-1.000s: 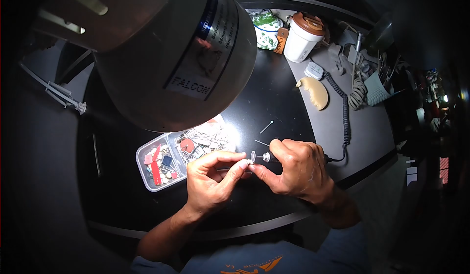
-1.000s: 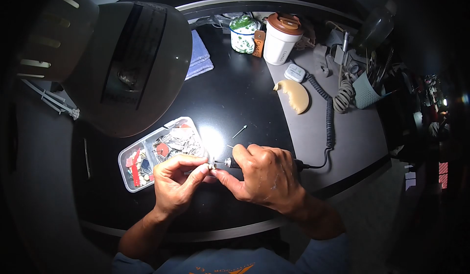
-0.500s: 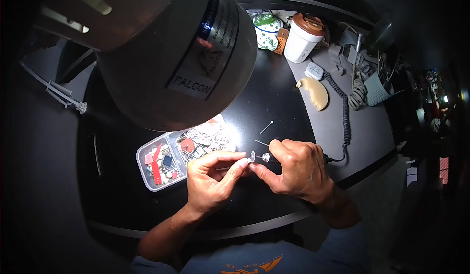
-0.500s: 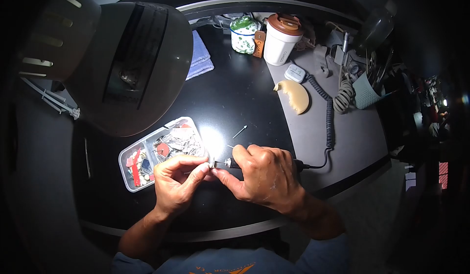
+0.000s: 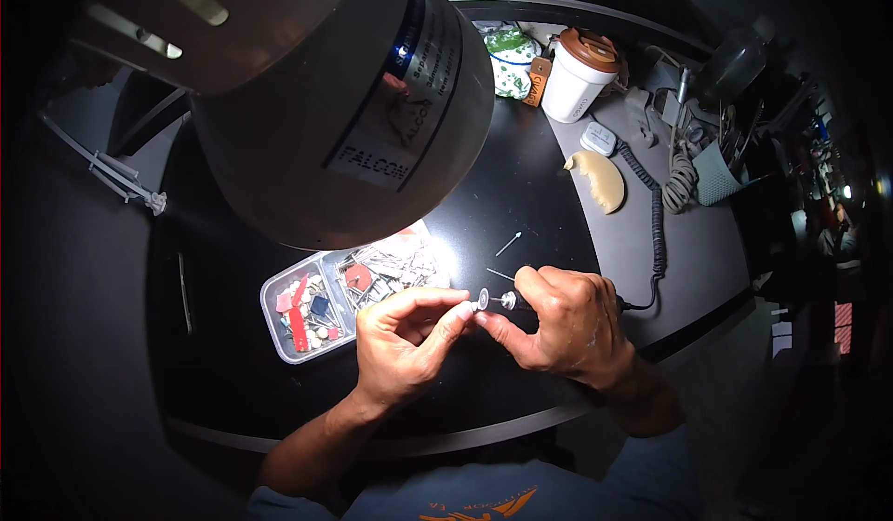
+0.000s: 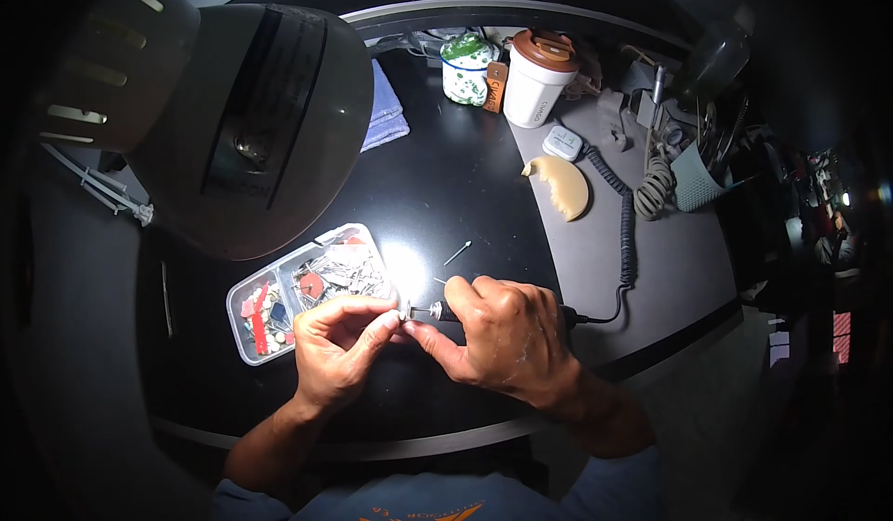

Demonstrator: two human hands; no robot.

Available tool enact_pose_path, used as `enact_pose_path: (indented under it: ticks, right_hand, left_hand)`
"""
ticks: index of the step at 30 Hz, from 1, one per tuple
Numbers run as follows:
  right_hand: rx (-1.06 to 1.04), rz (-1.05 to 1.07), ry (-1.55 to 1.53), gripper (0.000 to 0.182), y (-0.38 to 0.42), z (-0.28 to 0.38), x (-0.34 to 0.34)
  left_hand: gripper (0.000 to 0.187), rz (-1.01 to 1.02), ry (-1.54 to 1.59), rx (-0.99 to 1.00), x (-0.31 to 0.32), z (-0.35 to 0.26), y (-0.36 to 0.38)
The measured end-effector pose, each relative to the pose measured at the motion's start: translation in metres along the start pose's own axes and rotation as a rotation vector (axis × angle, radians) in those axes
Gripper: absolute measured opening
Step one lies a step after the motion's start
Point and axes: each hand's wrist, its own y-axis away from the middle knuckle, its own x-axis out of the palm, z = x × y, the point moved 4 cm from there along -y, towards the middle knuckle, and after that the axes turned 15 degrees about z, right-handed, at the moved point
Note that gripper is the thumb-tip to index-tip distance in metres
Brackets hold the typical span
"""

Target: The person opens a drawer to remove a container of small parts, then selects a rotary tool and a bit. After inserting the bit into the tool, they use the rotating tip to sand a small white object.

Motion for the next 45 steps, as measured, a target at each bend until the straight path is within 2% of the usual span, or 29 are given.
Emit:
enact_pose_path:
  ticks: [19, 24, 31, 39, 45]
  right_hand:
    - [-0.041, -0.03, -0.077, 0.055, -0.0004, 0.0011, -0.0004]
    - [-0.059, -0.007, -0.086, 0.05, -0.0011, 0.0004, -0.0014]
    - [-0.11, -0.086, -0.062, 0.042, -0.0017, 0.0002, -0.0056]
    - [-0.133, -0.117, -0.096, 0.042, -0.0022, -0.0016, -0.0029]
    - [-0.11, -0.108, -0.115, 0.042, -0.0042, -0.0033, -0.0009]
  left_hand:
    - [0.01, 0.017, 0.131, -0.081, -0.0049, 0.0037, -0.0022]
    - [0.01, 0.016, 0.04, -0.076, -0.0053, 0.0024, -0.0017]
    - [0.01, 0.029, 0.233, -0.052, -0.0062, 0.0049, -0.0017]
    - [0.013, 0.02, 0.228, -0.124, -0.0042, 0.0003, -0.0018]
    - [0.019, 0.052, 0.203, -0.103, -0.0062, 0.0003, -0.0021]
